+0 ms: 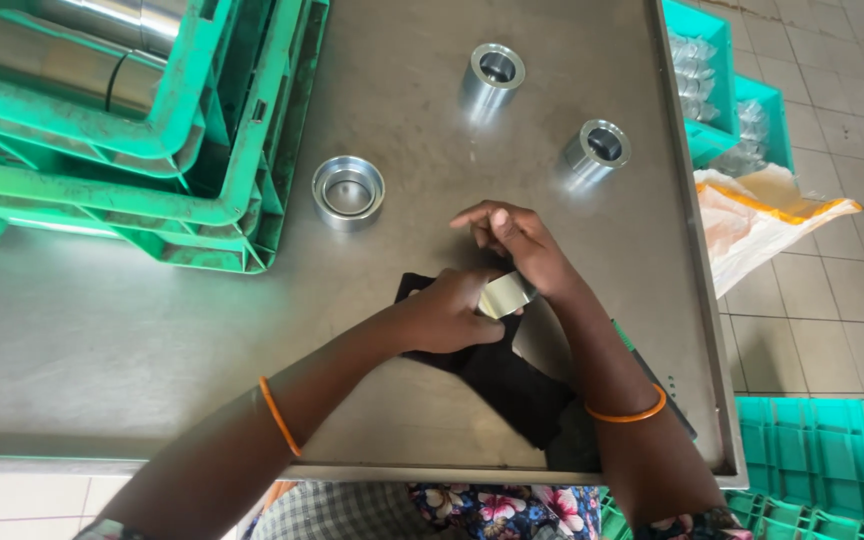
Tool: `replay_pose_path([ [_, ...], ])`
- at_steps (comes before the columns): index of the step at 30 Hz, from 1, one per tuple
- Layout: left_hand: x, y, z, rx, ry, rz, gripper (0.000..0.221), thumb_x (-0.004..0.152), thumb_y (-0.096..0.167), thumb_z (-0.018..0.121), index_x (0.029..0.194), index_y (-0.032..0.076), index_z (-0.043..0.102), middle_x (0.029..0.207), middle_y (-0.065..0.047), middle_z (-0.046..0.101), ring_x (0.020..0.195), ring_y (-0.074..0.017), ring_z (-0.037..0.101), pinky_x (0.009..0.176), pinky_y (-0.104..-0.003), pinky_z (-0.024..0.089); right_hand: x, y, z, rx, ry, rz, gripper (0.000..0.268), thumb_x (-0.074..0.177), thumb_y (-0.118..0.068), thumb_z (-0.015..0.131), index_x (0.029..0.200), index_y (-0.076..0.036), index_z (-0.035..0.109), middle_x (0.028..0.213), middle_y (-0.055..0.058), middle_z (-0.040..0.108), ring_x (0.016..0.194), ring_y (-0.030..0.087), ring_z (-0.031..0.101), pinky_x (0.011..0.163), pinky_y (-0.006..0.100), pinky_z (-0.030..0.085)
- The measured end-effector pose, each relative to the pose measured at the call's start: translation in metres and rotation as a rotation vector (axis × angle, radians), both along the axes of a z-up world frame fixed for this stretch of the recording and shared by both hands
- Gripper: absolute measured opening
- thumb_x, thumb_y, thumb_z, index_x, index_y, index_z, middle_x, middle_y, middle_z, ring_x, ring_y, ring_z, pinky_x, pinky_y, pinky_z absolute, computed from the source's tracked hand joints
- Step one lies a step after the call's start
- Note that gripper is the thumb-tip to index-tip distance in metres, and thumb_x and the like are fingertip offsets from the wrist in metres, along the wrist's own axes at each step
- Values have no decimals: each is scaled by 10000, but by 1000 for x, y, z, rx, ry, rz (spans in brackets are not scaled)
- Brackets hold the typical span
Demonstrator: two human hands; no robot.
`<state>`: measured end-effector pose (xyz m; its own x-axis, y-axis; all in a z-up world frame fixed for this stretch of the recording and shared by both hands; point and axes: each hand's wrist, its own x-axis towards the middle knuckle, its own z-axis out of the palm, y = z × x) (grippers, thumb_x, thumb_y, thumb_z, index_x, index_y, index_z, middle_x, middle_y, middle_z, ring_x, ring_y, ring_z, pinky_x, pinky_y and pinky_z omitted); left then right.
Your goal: Inspecting and wiping cylindrical metal rings at a workstation in a fabrication facility.
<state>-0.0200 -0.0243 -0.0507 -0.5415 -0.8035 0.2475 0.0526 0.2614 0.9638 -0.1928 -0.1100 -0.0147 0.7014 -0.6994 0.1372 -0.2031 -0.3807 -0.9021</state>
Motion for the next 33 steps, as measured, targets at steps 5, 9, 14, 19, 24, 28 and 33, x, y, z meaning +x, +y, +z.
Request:
replay_pose_path([
  [5,-7,-7,-46,-25,-278,-16,348,856,210,719,1167,61,677,1017,-88,717,895,-188,702,773,-317,543,50,55,68,-520,241,116,562,1079,-530,412,1191,-75,723,1030,88,710,975,243,701,857,335,519],
  [9,-11,-7,-54,-244,-305,80,334,871,215,779,1141,35,699,1058,-130,733,959,-227,692,813,-351,516,48,49,58,-618,394,108,571,1024,-551,427,1173,-94,736,1002,89,708,921,254,702,803,362,526],
  [14,-2,5,-1,148,-160,49,469,765,212,705,1161,-28,628,931,-126,729,826,-176,709,724,-347,563,0,10,9,-233,189,-67,473,1081,-416,391,1152,-109,744,969,100,650,873,288,647,820,394,529],
  [19,8,7,2,59,-40,129,502,850,280,784,1203,-19,589,1009,-100,668,932,-160,655,801,-329,538,6,12,11,-525,342,-261,330,1030,-311,524,1128,-76,733,1028,104,693,923,304,675,809,410,526],
  [24,31,5,29,-56,220,140,278,1060,192,675,1248,-7,630,1162,-100,591,1087,-189,591,972,-331,498,-4,7,17,-687,203,-359,265,1009,-199,572,1182,-56,714,1069,113,676,957,273,671,826,373,541],
  [28,47,14,69,-251,300,181,269,1005,49,675,1261,-20,626,1280,-102,585,1246,-207,576,1109,-333,433,3,20,32,111,-61,-330,326,1073,-218,492,1315,-64,647,987,111,692,831,215,684,718,332,559],
  [33,48,19,71,-299,194,175,278,970,51,727,1225,-15,640,1243,-96,594,1204,-200,592,1088,-331,465,15,40,22,253,-199,-118,369,1024,-88,514,1384,-32,572,1142,94,699,961,191,679,822,333,554],
])
